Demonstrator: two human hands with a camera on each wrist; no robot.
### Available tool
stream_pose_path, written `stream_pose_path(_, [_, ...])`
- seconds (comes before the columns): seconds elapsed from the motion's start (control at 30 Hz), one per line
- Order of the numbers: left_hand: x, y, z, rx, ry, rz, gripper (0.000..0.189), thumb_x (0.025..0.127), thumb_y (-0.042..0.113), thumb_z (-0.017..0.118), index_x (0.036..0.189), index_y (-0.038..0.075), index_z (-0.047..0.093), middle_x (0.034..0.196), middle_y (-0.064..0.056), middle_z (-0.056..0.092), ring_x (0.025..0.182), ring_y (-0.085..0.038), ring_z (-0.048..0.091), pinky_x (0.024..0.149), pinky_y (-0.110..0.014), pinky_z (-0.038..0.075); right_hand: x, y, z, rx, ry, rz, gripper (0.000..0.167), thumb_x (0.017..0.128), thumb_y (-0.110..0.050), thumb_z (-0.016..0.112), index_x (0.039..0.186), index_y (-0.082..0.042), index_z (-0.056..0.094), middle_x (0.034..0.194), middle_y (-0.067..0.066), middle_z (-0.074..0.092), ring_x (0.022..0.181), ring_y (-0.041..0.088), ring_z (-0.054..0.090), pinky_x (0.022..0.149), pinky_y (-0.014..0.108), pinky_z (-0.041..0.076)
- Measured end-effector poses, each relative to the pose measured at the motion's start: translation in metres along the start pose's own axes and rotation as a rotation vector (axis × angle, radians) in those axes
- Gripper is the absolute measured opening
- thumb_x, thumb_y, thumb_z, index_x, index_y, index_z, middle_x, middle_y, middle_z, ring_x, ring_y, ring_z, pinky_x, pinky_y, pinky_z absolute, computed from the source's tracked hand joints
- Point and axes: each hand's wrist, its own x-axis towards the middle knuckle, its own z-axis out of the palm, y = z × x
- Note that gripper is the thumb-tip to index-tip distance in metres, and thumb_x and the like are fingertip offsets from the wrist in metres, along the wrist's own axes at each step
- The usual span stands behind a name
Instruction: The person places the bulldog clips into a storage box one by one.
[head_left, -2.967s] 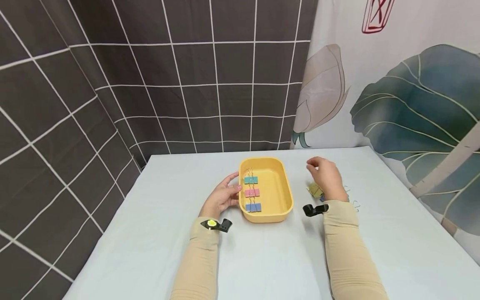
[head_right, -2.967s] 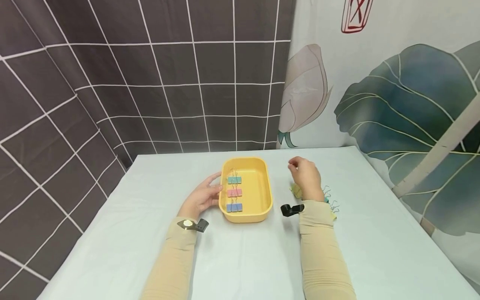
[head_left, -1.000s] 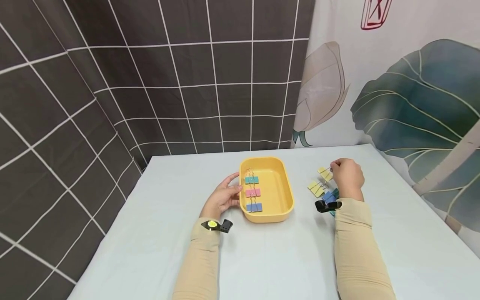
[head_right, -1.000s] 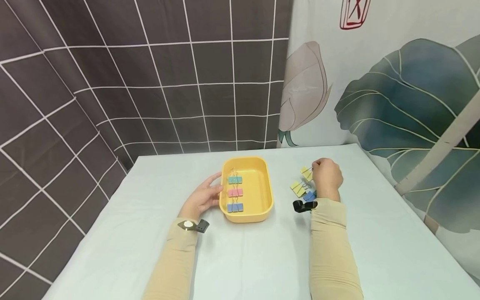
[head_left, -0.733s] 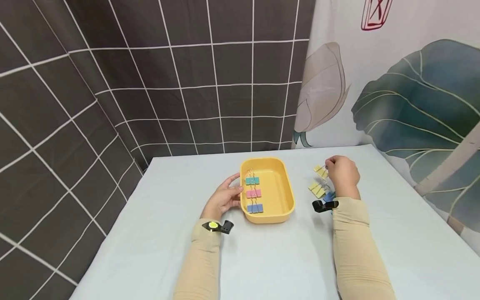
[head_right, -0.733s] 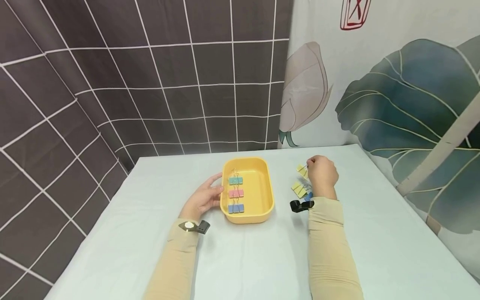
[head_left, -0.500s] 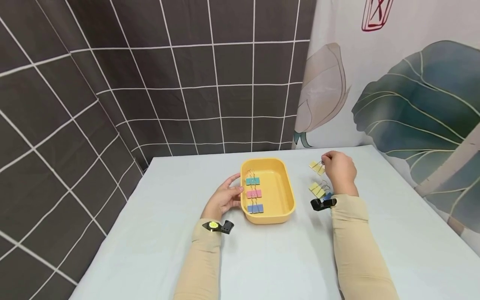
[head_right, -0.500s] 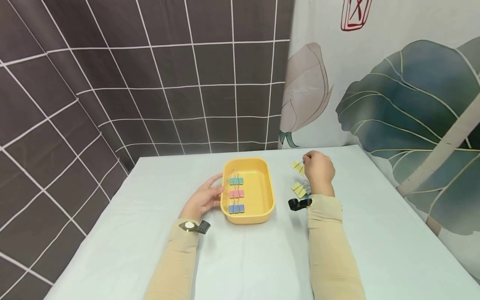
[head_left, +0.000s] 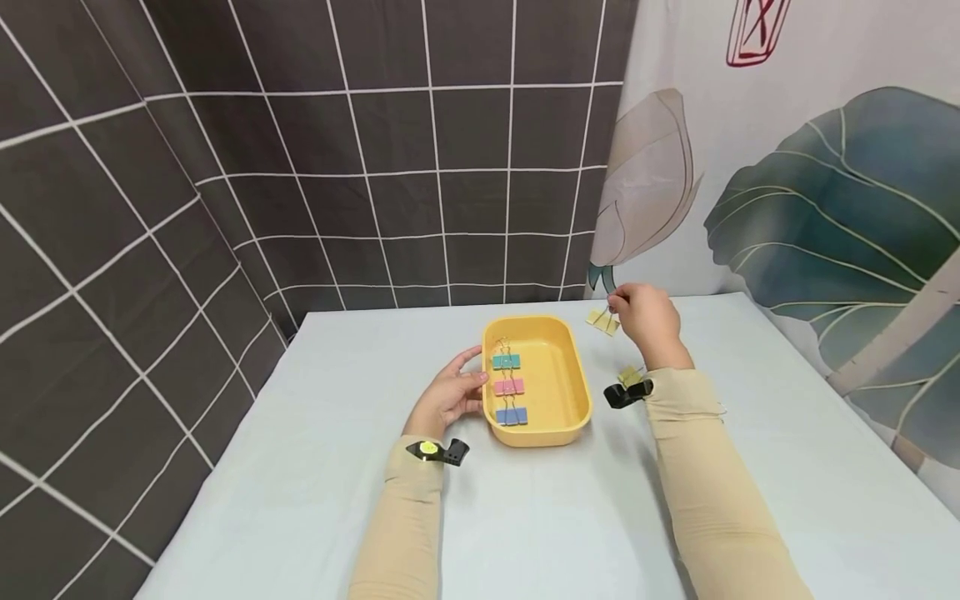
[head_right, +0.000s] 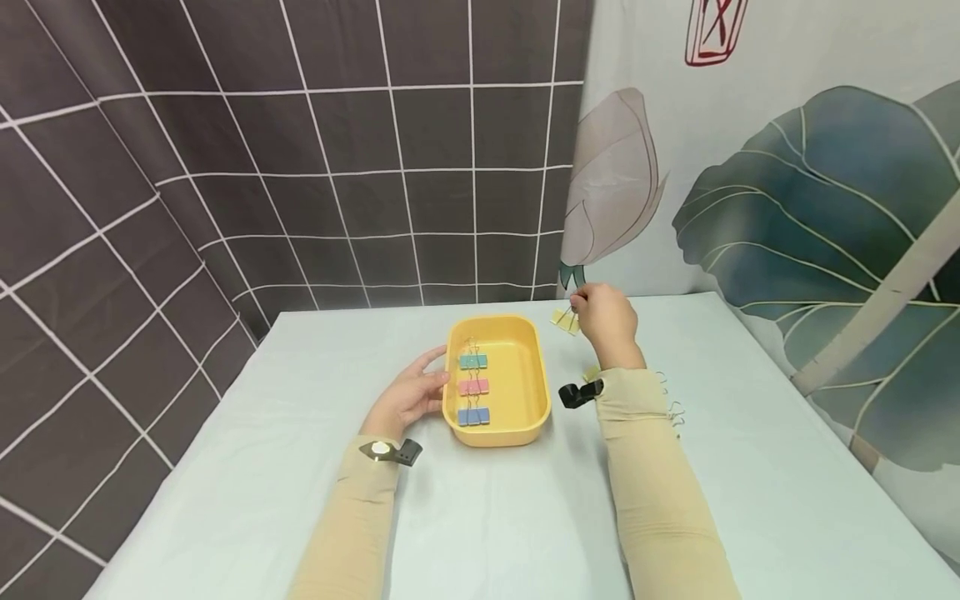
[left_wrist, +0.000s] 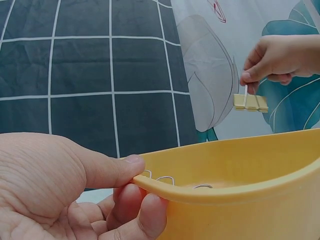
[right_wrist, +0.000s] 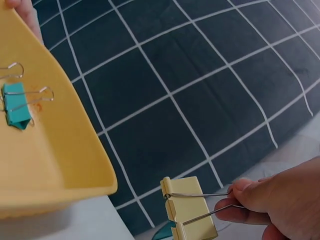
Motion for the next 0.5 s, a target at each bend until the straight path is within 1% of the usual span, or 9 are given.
stream_pose_path(0.1, [-0.001, 0.0, 0.0, -0.002, -0.002, 0.001, 0.062, 0.099, 0.001, 0.059, 0.153, 0.026, 0.043, 0.121, -0.024, 0.063, 0.076, -0.018, 0.065, 0.056, -0.028, 0.06, 0.005, -0.005, 0.004, -0.003, -0.014, -0.057, 0.024, 0.105, -0.021, 0.055, 0.105, -0.004, 0.072, 0.099, 0.015, 0.073, 0.087, 0.033, 0.064, 0.069, 0.047, 0.053])
stream_pose_path(0.33, [-0.002, 0.001, 0.0, -0.002, -0.009, 0.01, 0.061, 0.1, 0.002, 0.058, 0.154, 0.025, 0.042, 0.118, -0.024, 0.064, 0.076, -0.019, 0.065, 0.055, -0.028, 0.06, 0.013, -0.016, 0.015, -0.023, -0.087, -0.146, 0.023, 0.105, -0.022, 0.057, 0.099, -0.007, 0.073, 0.094, 0.011, 0.071, 0.083, 0.029, 0.062, 0.067, 0.044, 0.053])
stream_pose_path(0.5, [-0.002, 0.001, 0.001, 0.003, -0.006, 0.005, 0.061, 0.1, 0.002, 0.059, 0.153, 0.027, 0.044, 0.12, -0.024, 0.063, 0.076, -0.019, 0.064, 0.055, -0.027, 0.059, 0.017, -0.027, 0.023, -0.036, -0.13, -0.198, 0.021, 0.104, -0.022, 0.06, 0.103, -0.006, 0.074, 0.094, 0.01, 0.072, 0.083, 0.028, 0.063, 0.069, 0.043, 0.054])
